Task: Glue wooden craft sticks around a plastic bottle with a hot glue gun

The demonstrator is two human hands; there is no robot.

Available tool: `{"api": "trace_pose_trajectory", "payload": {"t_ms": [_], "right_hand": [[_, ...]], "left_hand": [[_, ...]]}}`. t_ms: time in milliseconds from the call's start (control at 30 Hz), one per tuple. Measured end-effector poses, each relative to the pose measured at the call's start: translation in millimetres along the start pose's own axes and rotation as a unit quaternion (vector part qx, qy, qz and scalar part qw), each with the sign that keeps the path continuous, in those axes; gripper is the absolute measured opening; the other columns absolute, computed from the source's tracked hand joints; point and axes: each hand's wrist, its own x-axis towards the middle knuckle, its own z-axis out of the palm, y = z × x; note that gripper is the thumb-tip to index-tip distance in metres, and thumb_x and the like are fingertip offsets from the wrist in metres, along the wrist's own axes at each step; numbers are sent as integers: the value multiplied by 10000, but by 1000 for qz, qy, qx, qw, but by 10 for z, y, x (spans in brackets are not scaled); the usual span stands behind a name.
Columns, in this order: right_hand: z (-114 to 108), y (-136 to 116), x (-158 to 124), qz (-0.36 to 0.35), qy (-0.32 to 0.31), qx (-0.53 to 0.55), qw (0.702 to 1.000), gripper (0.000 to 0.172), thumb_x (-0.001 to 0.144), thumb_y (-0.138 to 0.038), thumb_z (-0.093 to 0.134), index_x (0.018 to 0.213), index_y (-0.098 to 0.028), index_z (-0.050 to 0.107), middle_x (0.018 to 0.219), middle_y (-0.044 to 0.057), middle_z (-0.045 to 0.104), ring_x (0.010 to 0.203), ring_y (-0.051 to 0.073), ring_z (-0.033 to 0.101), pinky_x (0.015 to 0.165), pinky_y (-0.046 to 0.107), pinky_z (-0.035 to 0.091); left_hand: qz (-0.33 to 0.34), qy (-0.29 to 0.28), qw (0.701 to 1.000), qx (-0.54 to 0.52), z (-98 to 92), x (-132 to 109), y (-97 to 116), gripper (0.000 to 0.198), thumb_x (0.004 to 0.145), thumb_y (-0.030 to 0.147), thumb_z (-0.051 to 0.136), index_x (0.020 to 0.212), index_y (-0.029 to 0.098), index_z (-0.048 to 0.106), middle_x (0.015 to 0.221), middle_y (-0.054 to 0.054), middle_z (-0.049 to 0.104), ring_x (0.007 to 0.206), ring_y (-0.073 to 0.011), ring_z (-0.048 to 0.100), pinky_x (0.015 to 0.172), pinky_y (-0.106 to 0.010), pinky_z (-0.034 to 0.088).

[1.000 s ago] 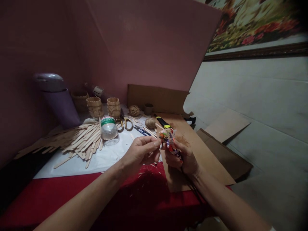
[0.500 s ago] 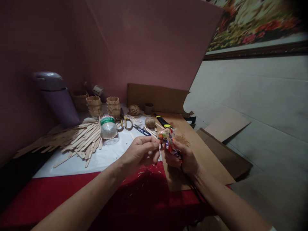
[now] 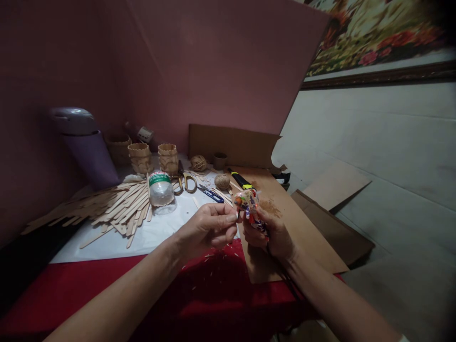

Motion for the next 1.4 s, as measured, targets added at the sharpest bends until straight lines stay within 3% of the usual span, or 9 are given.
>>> {"api": "trace_pose_trajectory", "payload": {"t_ms": [267,467,600,767,900,1000,1100,1267,1400], "right_hand": [[22,28,18,-40,-1,-19,999,407,890,-560,574,933,-161,641,470,-81,375,380,53,203,380,193,166],[43,24,26,-92,47,-58,993,396,817,-562,676,923,-182,643,542,-38,481,416,73,300,408,231,190],[33,17,14,-116,85,-85,986,409,732,-540,773,911,-195,647,613,-19,542,442,83,364,426,249,217],[-49,2,6,-126,74,-132,980,410,697,-555,800,848,-203,651,649,-7,556,470,90,375,452,261,246],[-97,-1,2,-123,59,-151,979,398,726,-538,787,922,-211,675,707,4,568,510,96,388,478,268,273],[-91,0,0,-117,68,-151,979,430,716,-533,798,970,-210,673,741,12,581,532,100,398,492,273,283],[-59,-7,4,-117,84,-148,978,429,697,-554,802,894,-203,654,708,6,566,530,101,396,490,276,290],[-18,-20,24,-109,93,-122,982,417,718,-565,778,865,-206,626,660,-12,536,508,101,399,472,272,283],[-6,-25,34,-108,102,-101,984,396,723,-535,795,889,-209,643,668,-14,543,505,97,387,465,264,262]], "left_hand": [[-8,-16,998,-57,-1,21,-46,138,799,211,716,763,131,609,483,20,547,314,-14,268,331,-131,223],[-18,-24,996,-86,19,6,-20,151,872,235,593,798,121,660,455,11,522,311,-41,267,324,-150,255],[-64,-36,992,-102,8,-8,-6,208,893,270,541,776,136,649,456,0,532,306,-53,280,331,-164,243],[-114,-49,985,-123,6,-32,27,191,835,272,541,694,155,598,435,16,459,324,-67,291,352,-180,236],[-122,-38,983,-133,22,-45,54,163,784,241,533,643,161,540,441,50,352,356,-51,197,357,-166,182],[-116,-23,984,-132,39,-45,59,135,761,195,522,630,163,513,446,72,278,377,-46,130,349,-158,125],[-96,12,988,-117,68,-49,51,143,778,176,519,638,167,493,463,81,255,395,-45,112,355,-155,108],[-27,78,997,-9,120,-55,17,130,857,233,526,749,163,548,469,67,348,393,-46,198,385,-163,160],[22,126,990,63,119,-32,-18,106,810,215,548,725,153,563,444,66,363,376,-45,233,393,-186,177]]}}
